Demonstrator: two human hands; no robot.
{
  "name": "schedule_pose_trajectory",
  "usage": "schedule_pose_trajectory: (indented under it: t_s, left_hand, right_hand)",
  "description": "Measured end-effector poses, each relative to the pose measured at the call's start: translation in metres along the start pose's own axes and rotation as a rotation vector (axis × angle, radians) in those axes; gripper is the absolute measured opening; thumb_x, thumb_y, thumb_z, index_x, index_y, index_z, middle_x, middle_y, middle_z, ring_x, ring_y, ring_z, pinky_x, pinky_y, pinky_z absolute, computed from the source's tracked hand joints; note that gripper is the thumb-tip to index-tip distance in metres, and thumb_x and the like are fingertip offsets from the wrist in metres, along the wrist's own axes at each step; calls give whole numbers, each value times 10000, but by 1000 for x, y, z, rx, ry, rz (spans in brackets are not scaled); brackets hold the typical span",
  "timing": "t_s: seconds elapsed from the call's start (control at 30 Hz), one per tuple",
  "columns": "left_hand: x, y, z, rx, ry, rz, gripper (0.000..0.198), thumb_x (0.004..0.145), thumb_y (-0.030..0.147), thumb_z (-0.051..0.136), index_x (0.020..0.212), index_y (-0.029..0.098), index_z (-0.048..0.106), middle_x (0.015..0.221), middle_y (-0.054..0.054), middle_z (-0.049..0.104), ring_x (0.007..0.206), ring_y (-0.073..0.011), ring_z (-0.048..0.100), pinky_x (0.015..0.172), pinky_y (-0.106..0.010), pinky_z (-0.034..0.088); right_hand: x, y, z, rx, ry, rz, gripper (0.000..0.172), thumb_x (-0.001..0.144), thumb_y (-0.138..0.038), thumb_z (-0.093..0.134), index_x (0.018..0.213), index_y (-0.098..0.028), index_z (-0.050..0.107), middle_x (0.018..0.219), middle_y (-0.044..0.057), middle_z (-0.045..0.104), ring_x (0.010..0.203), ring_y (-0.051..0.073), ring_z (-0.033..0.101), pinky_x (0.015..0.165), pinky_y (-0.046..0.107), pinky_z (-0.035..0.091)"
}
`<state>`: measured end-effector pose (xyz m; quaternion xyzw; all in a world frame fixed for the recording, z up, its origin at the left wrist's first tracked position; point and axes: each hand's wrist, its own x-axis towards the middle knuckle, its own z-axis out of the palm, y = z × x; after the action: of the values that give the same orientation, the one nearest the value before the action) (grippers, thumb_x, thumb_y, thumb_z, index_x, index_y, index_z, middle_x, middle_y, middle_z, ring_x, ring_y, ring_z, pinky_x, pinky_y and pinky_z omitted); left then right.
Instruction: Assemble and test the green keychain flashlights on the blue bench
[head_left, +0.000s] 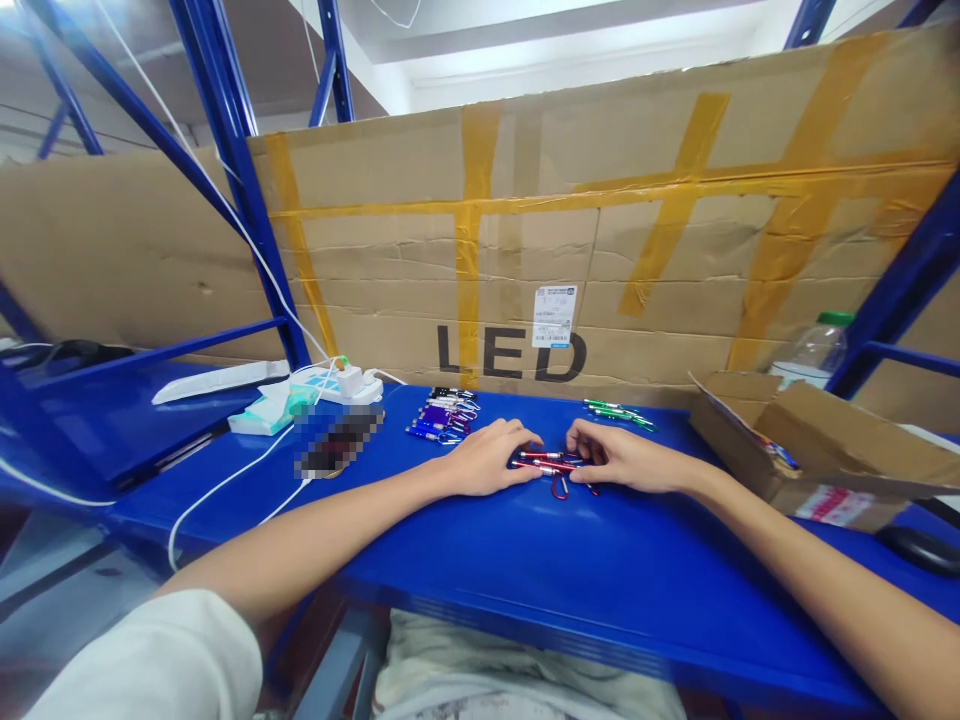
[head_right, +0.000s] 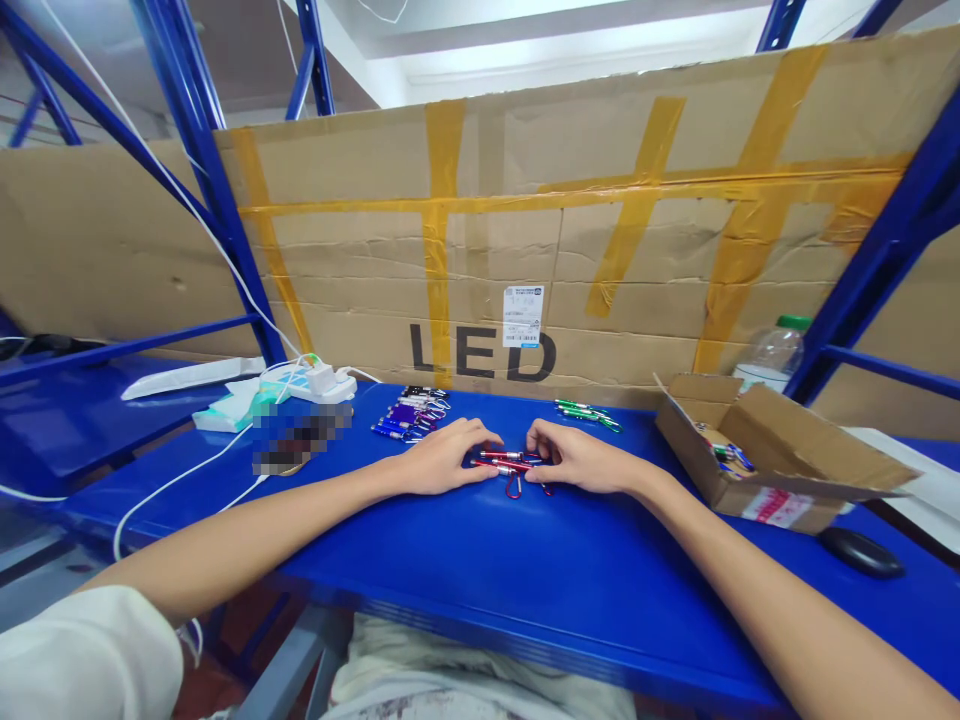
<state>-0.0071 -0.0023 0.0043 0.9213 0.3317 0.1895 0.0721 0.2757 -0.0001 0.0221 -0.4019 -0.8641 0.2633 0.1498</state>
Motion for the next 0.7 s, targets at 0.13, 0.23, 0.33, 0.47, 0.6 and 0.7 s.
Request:
schedule_pose_trajectory:
  t_s: [0.13, 0.23, 0.33, 0.47, 0.6, 0.7]
  left_hand:
    - [0, -2, 2, 4, 13, -43, 487, 1001, 537, 679, 1377, 229, 642, 1255, -98, 673, 1175, -295, 619, 974, -416, 516]
    - [1, -4, 4, -8, 20, -29, 478, 998, 543, 681, 1352, 221, 668, 1246, -101, 675, 1184, -291, 619, 1007, -416, 508]
    - [1, -6, 4, -11, 16, -17, 465, 1001, 544, 675, 1335, 221, 688, 1246, -100, 673, 1178, -285, 620, 1019, -413, 505]
    - [2, -5, 4, -11, 8, -15, 440, 1008, 535, 667, 1325, 232, 700, 1255, -93, 670, 1163, -279, 614, 992, -404, 510]
    - [2, -3, 4, -2, -2, -16, 423, 1018, 522, 657, 1323, 233, 704, 1255, -94, 661, 1148, -277, 608, 975, -408, 515]
    - [2, -3, 3, -6, -8, -19, 416, 1018, 517, 659, 1318, 232, 701, 1258, -94, 656, 1151, -279, 609, 982, -411, 512]
  right_hand:
    - [-1, 4, -5, 77, -56, 25, 479, 891, -657, 721, 990, -209, 582, 824, 12, 643, 738, 186, 536, 665, 316, 424]
    - [-1, 4, -6, 97, -90, 33, 479, 910, -672, 690, 935, -200, 608, 784, 19, 672, 711, 181, 539, 652, 311, 405]
    - [-1, 3, -5, 101, -77, 29, 481, 917, -674, 679, 922, -196, 622, 773, 18, 678, 696, 175, 532, 642, 305, 394]
    - [0, 1, 0, 107, -43, 9, 477, 933, -670, 664, 913, -195, 632, 764, 13, 676, 691, 171, 535, 636, 297, 383]
    - [2, -1, 7, 121, -10, -21, 475, 961, -668, 634, 917, -195, 637, 771, 20, 687, 697, 179, 556, 654, 303, 404]
    - [5, -3, 12, 97, 24, -39, 467, 981, -660, 614, 920, -198, 645, 774, 23, 691, 700, 185, 567, 671, 312, 422]
